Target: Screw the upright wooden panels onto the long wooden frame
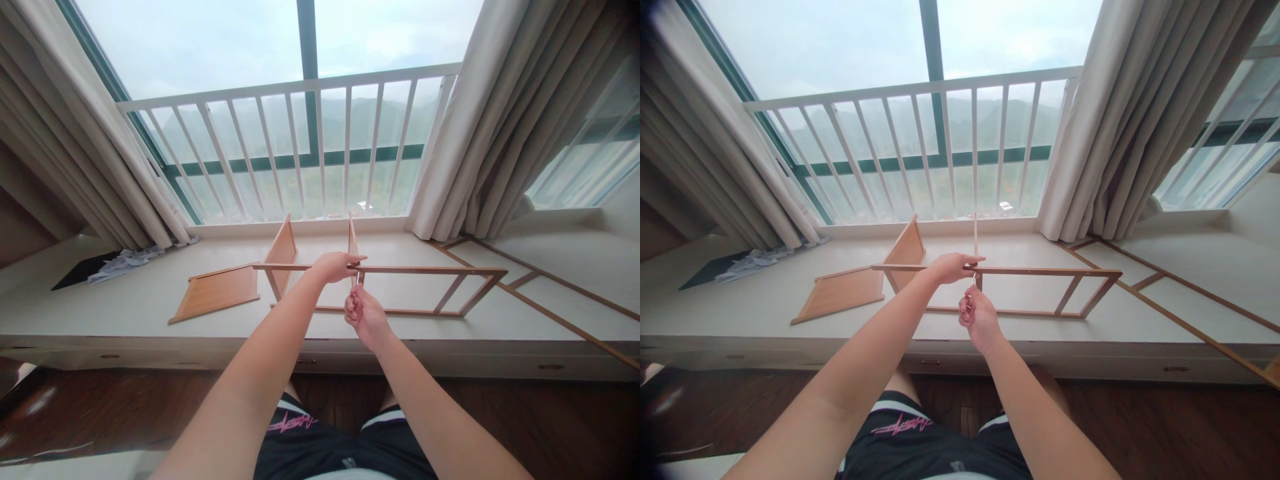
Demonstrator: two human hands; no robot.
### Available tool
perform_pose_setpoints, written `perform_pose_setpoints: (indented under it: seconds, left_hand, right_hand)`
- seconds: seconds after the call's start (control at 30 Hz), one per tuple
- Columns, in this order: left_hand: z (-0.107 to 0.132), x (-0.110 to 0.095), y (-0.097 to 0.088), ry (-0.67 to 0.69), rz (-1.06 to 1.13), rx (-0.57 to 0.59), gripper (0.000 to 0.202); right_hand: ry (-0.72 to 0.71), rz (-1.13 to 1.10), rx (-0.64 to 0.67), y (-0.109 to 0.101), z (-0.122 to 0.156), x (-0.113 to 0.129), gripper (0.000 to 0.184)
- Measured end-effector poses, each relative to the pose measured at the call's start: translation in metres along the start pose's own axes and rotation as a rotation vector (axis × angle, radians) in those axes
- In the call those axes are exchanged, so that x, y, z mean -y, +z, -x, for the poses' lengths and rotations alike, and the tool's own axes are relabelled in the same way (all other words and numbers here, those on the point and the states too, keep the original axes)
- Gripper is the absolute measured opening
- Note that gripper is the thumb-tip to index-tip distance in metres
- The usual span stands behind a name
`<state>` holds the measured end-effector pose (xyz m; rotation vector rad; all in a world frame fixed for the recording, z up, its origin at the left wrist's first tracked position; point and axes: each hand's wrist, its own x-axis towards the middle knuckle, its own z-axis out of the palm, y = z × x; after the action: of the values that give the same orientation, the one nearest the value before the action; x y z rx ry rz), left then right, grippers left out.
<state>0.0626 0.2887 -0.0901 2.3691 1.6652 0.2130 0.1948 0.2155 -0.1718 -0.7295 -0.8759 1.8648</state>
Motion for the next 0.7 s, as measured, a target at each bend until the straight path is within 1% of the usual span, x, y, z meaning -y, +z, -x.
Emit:
perform_pose_setpoints:
  seconds: [0.07, 0.17, 0.23, 0.27, 0.33, 0.4, 0.47, 0.5, 0.53, 0.63, 0.7]
  left_hand:
    - [0.0, 0.0, 0.0, -0.008, 0.0, 0.005, 0.052]
    - [-0.001, 0.0, 0.0, -0.015, 0.0, 0.007, 0.053]
    - [-0.001, 0.001, 0.001, -0.008, -0.004, 0.004, 0.052]
    - [-0.001, 0.002, 0.001, -0.002, -0.004, 0.003, 0.052]
    - [-0.001, 0.003, 0.002, 0.007, -0.002, 0.0, 0.052]
    - [-0.001, 0.003, 0.002, 0.007, 0.005, -0.002, 0.052]
    - [-0.001, 0.003, 0.002, 0.004, 0.009, 0.0, 0.052]
    - [-0.001, 0.003, 0.002, 0.0, 0.01, 0.003, 0.052]
    - [0.0, 0.002, 0.002, -0.003, 0.009, 0.007, 0.053]
    - [0.0, 0.001, 0.001, -0.007, 0.004, 0.009, 0.054]
    - [0.0, 0.001, 0.001, 0.0, 0.007, 0.002, 0.053]
  right_hand:
    - [-0.074, 0.23, -0.13, -0.006, -0.001, 0.001, 0.043]
    - [-0.353, 0.758, -0.308, -0.015, -0.001, 0.007, 0.044]
    - [-0.5, 1.094, -0.357, -0.018, 0.001, 0.013, 0.042]
    - [-0.53, 1.217, -0.363, -0.019, 0.002, 0.016, 0.041]
    - [-0.547, 1.366, -0.367, -0.019, 0.004, 0.021, 0.038]
    - [-0.565, 1.425, -0.377, -0.018, 0.004, 0.024, 0.035]
    - [-0.581, 1.383, -0.381, -0.017, 0.002, 0.025, 0.033]
    - [-0.565, 1.303, -0.365, -0.016, 0.001, 0.026, 0.034]
    - [-0.511, 1.158, -0.327, -0.014, -0.001, 0.026, 0.035]
    - [-0.244, 0.626, -0.143, -0.007, -0.001, 0.028, 0.034]
    - [-0.137, 0.314, -0.012, 0.0, 0.001, 0.03, 0.029]
